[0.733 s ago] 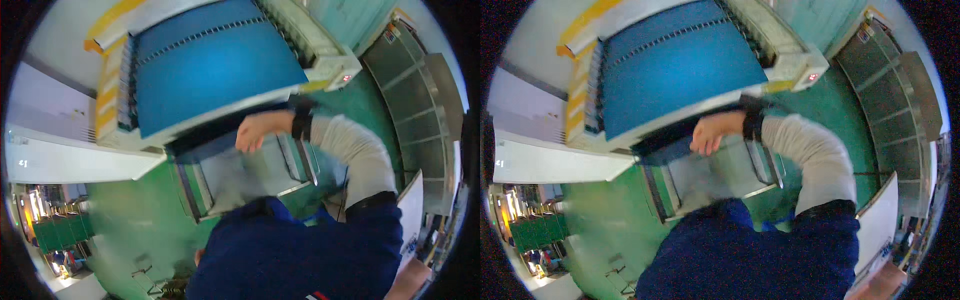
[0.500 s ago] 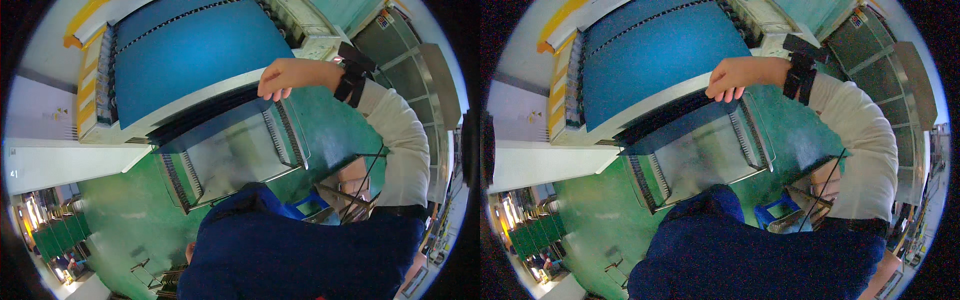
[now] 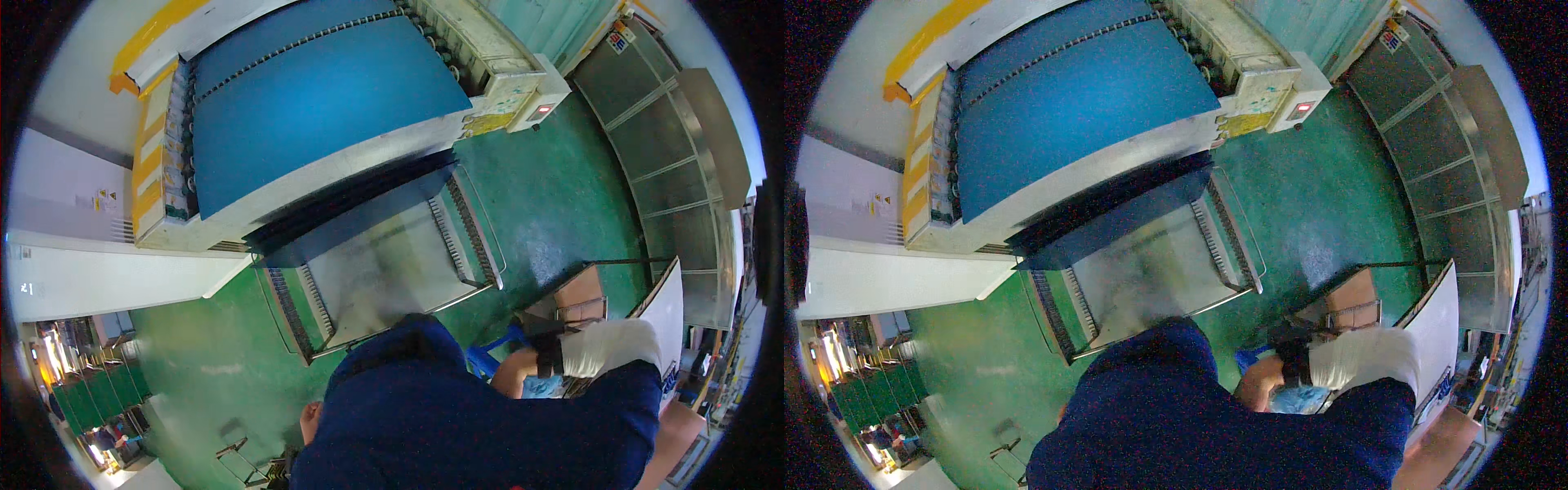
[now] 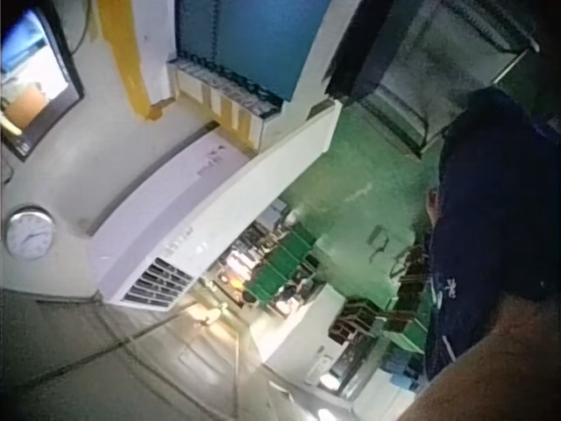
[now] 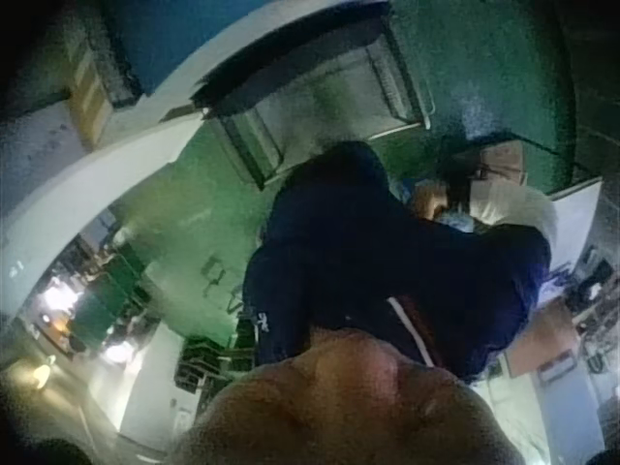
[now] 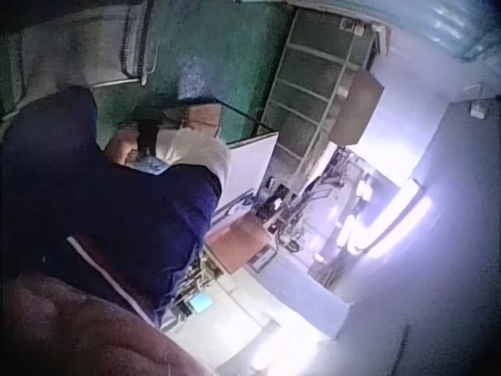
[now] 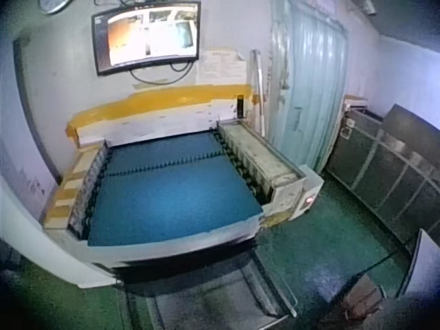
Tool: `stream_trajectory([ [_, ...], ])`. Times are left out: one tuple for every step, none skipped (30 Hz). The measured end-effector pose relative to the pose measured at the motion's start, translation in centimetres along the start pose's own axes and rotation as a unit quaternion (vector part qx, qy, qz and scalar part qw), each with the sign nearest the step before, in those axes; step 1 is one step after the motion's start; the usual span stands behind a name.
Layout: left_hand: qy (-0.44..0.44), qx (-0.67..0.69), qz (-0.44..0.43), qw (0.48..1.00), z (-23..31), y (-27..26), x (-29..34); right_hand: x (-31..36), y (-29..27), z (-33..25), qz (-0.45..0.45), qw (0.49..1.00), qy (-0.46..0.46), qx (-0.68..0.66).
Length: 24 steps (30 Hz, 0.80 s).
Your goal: Placing blue and green plates into an industrial processing machine and onto racks.
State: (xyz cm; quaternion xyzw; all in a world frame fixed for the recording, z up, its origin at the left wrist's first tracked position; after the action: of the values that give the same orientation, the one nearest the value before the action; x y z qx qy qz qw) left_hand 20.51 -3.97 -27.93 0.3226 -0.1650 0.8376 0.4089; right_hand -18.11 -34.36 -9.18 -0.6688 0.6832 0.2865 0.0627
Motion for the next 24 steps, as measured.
stream_trajectory([
  [0.022,0.006,-0.008,1.0,0.6,0.1,-1.1,-0.7,0.3,0.8,0.007,1.0,-0.013,-0.02],
  [0.02,-0.002,-0.025,1.0,0.8,0.3,-2.2,-1.2,0.7,1.6,0.017,0.999,-0.02,-0.036],
  [0.03,-0.024,-0.051,0.998,1.0,0.6,-2.7,-1.2,0.3,1.7,0.009,0.999,-0.022,-0.045],
  [0.042,-0.047,-0.078,0.995,1.3,0.9,-3.4,-1.3,0.1,1.9,0.003,0.998,-0.019,-0.059],
  [0.002,-0.088,-0.074,0.993,-2.5,-1.9,-5.0,-1.2,-0.3,1.7,-0.01,0.997,-0.009,-0.075],
  [-0.037,-0.131,-0.072,0.988,-6.3,-5.0,-6.6,-1.3,-0.9,1.6,-0.028,0.995,0.007,-0.09],
  [-0.077,-0.172,-0.071,0.98,-9.7,-7.7,-7.5,-0.9,-1.2,1.4,-0.048,0.992,0.032,-0.111],
  [-0.07,-0.177,-0.081,0.978,-9.3,-7.0,-8.7,-0.4,-1.3,1.6,-0.051,0.987,0.065,-0.14],
  [-0.06,-0.165,-0.08,0.981,-7.9,-6.0,-9.2,0.0,-1.5,1.4,-0.062,0.976,0.115,-0.173],
  [-0.053,-0.142,-0.068,0.986,-7.9,-5.4,-8.3,0.8,-1.7,0.8,-0.095,0.954,0.19,-0.211],
  [-0.043,-0.13,-0.066,0.988,-5.3,-3.7,-8.2,1.1,-2.7,-1.0,-0.073,0.957,0.193,-0.202],
  [-0.038,-0.14,-0.072,0.987,-1.3,-2.6,-8.5,2.1,-1.8,-1.2,-0.094,0.925,0.294,-0.222],
  [-0.037,-0.159,-0.082,0.983,2.7,-1.3,-8.7,3.7,-0.7,-1.8,-0.111,0.885,0.383,-0.24],
  [-0.037,-0.161,-0.077,0.983,5.0,-0.3,-7.3,4.6,-2.0,-3.7,-0.107,0.875,0.414,-0.227],
  [-0.031,-0.166,-0.067,0.983,7.6,0.9,-6.0,5.1,-3.6,-5.7,-0.103,0.875,0.431,-0.197],
  [-0.027,-0.168,-0.062,0.984,9.8,2.4,-5.0,4.9,-5.9,-7.8,-0.093,0.881,0.438,-0.156],
  [-0.018,-0.17,-0.06,0.983,12.4,4.0,-4.2,4.2,-8.0,-9.9,-0.084,0.889,0.438,-0.105],
  [-0.007,-0.173,-0.062,0.983,14.8,5.6,-3.7,3.4,-10.4,-12.1,-0.069,0.896,0.436,-0.049],
  [0.003,-0.172,-0.061,0.983,17.0,6.8,-3.1,2.5,-12.7,-14.5,-0.058,0.9,0.432,0.01],
  [0.012,-0.169,-0.061,0.984,18.8,7.7,-2.5,1.6,-15.0,-17.0,-0.048,0.899,0.429,0.07],
  [0.015,-0.163,-0.06,0.985,20.3,8.6,-1.6,0.7,-16.9,-19.4,-0.04,0.895,0.428,0.122],
  [0.026,-0.158,-0.059,0.985,21.7,8.9,-1.1,-0.1,-18.5,-21.8,-0.035,0.888,0.427,0.166],
  [0.032,-0.164,-0.073,0.983,23.1,9.6,-0.9,-0.5,-19.3,-23.9,-0.022,0.885,0.42,0.202],
  [0.038,-0.172,-0.085,0.981,24.5,10.2,-0.9,-0.6,-20.1,-25.9,-0.009,0.881,0.413,0.228],
])
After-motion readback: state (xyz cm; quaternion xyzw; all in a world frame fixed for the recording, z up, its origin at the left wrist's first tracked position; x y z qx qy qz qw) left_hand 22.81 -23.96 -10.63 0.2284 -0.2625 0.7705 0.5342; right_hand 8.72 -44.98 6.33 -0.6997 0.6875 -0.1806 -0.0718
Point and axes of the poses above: each hand's wrist, its own x-axis away from the middle knuckle, its own y-axis out of the palm, z = x × y, the point moved 9 cm from there along -x, towards the middle knuckle, and after that the axes turned 15 degrees about -z, right-handed, at the moved point
